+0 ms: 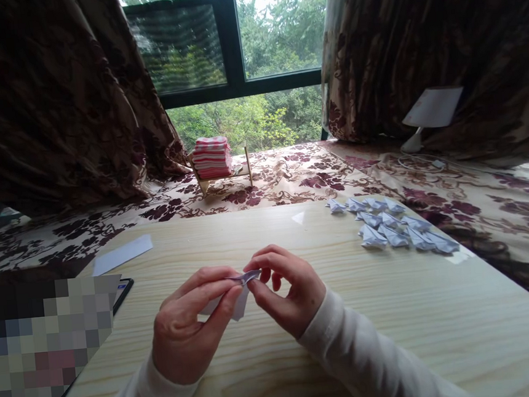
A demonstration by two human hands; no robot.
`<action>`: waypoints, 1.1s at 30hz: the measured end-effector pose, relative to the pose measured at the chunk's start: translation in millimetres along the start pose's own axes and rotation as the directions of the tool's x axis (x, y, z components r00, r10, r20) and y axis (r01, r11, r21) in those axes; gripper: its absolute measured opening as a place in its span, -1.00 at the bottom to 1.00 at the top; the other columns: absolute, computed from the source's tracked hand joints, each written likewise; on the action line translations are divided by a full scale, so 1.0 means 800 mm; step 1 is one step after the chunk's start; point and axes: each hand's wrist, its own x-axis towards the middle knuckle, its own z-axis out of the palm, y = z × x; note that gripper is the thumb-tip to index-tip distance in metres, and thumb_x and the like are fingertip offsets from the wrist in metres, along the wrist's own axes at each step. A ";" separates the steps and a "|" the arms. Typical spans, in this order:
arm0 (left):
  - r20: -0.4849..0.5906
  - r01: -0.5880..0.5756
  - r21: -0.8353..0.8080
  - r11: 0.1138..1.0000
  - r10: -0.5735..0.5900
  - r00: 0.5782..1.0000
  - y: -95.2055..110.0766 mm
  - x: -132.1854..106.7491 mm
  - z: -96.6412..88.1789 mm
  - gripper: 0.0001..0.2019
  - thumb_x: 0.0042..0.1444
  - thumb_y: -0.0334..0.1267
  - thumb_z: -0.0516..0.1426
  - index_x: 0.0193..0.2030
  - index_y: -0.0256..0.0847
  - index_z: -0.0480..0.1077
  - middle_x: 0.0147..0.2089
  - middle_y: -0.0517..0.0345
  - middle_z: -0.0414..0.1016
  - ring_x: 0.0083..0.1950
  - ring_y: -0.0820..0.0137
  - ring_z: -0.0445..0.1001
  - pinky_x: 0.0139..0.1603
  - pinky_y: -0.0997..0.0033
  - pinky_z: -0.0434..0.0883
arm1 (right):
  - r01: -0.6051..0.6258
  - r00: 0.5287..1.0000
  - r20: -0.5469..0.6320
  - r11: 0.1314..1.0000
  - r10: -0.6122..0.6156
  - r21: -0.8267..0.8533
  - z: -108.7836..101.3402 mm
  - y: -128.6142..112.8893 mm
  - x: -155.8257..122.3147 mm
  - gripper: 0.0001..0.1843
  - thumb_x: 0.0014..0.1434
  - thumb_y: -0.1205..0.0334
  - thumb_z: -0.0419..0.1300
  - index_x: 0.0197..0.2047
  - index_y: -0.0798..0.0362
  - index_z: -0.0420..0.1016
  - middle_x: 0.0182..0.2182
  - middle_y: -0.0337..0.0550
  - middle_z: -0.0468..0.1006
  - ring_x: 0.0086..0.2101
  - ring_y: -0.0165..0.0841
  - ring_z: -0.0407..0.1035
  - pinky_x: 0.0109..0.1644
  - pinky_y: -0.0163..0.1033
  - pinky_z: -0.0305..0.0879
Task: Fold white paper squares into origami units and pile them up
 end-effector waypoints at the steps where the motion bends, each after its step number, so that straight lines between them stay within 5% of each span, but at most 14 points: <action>1: -0.005 0.002 0.004 1.000 -0.002 1.000 0.000 0.000 0.000 -0.87 -0.01 -0.53 0.17 -0.35 -0.25 0.49 -0.28 0.10 0.53 -0.26 0.44 0.50 -0.22 0.52 0.46 | 0.000 1.000 -0.002 1.000 0.000 0.006 0.000 0.001 0.000 -0.88 0.04 0.44 0.11 -0.34 0.10 0.43 -0.39 -0.13 0.46 -0.45 -0.43 0.36 -0.53 -0.37 0.28; 16: -0.052 0.089 -0.046 0.995 -0.092 0.994 0.000 0.002 0.002 -0.93 -0.01 -0.50 0.18 -0.44 -0.31 0.46 -0.37 0.09 0.51 -0.34 0.48 0.49 -0.27 0.56 0.43 | 0.102 0.995 0.002 0.994 -0.102 -0.046 -0.001 0.005 0.000 -0.89 0.09 0.46 0.12 -0.36 0.09 0.44 -0.44 -0.14 0.46 -0.49 -0.46 0.32 -0.52 -0.36 0.29; 25: -0.050 0.153 -0.027 0.988 -0.154 0.987 -0.001 0.002 0.004 -0.91 0.01 -0.51 0.16 -0.47 -0.32 0.45 -0.37 0.10 0.49 -0.34 0.50 0.47 -0.28 0.58 0.40 | 0.060 0.997 -0.039 0.996 -0.062 -0.064 0.001 0.007 -0.005 -0.84 0.08 0.46 0.11 -0.25 0.09 0.36 -0.44 -0.17 0.46 -0.47 -0.44 0.35 -0.46 -0.33 0.34; 33: -0.032 0.163 -0.035 0.986 -0.164 0.986 -0.001 0.002 0.004 -0.90 0.02 -0.51 0.15 -0.45 -0.32 0.45 -0.36 0.10 0.49 -0.32 0.50 0.47 -0.27 0.59 0.40 | 0.084 0.996 -0.007 0.992 -0.085 -0.091 0.000 0.002 -0.003 -0.95 0.10 0.42 0.12 -0.34 0.11 0.36 -0.42 -0.13 0.45 -0.49 -0.46 0.30 -0.47 -0.31 0.29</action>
